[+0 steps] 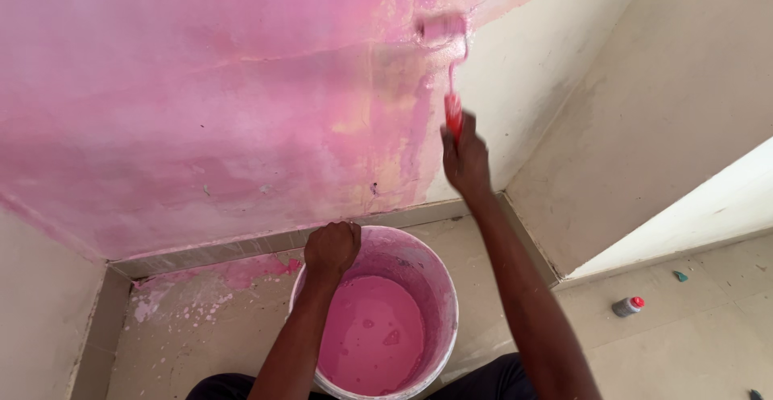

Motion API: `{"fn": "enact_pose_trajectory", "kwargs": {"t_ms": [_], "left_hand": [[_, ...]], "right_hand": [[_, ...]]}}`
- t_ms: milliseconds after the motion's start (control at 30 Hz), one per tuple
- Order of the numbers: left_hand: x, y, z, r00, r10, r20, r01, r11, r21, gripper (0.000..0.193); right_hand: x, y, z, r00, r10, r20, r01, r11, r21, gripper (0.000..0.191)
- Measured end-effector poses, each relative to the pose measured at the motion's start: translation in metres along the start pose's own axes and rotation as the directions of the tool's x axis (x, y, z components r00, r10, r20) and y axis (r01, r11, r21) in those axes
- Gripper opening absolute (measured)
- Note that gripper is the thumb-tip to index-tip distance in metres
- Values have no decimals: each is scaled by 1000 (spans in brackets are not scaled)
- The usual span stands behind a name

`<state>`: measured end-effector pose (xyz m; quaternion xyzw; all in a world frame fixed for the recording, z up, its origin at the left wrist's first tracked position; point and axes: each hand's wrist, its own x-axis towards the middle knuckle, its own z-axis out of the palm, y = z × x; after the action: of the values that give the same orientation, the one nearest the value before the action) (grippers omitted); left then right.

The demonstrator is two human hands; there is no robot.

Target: The person sits on the floor and paints a wall pink using a paint roller, repeatedly dipping the roller into a bucket of pink paint and rolling it onto the wall in vertical strokes to cover unpainted patches.

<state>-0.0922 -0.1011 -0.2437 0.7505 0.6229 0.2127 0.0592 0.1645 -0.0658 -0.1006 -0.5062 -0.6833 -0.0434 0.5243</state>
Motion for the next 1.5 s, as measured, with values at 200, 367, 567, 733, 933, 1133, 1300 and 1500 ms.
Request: {"fn": "enact_pose_trajectory", "kwargs": {"t_ms": [200, 367, 567, 733, 933, 1133, 1300, 1500], "left_hand": [[2, 1, 3, 998, -14, 65, 15, 1000, -12, 57], [3, 1, 6, 999, -8, 45, 10, 999, -33, 57], [8, -2, 10, 996, 18, 83, -12, 998, -69, 53], [8, -1, 7, 995, 2, 102, -2, 1000, -8, 58], [2, 4, 5, 999, 3, 33, -2, 1000, -17, 57], [3, 4, 5, 999, 2, 39, -1, 1000, -22, 56], [1, 3, 5, 1000, 12, -19, -13, 999, -42, 54], [-1, 3, 5, 1000, 13, -17, -13, 1000, -21, 54]], "right_hand": [[52, -16, -15, 996, 79, 37, -78, 996, -36, 27], [6, 9, -4, 996, 46, 73, -37, 992, -124, 28], [-94, 51, 29, 939, 270, 213, -203, 935, -290, 37], [-130, 54, 31, 841, 417, 345, -325, 899, -295, 38], [-145, 54, 27, 798, 443, 409, -268, 868, -419, 39], [-171, 63, 27, 808, 394, 438, -151, 857, -494, 52], [-162, 58, 42, 759, 407, 508, -88, 838, -539, 44], [-142, 55, 59, 714, 366, 596, 81, 803, -590, 43]]}}
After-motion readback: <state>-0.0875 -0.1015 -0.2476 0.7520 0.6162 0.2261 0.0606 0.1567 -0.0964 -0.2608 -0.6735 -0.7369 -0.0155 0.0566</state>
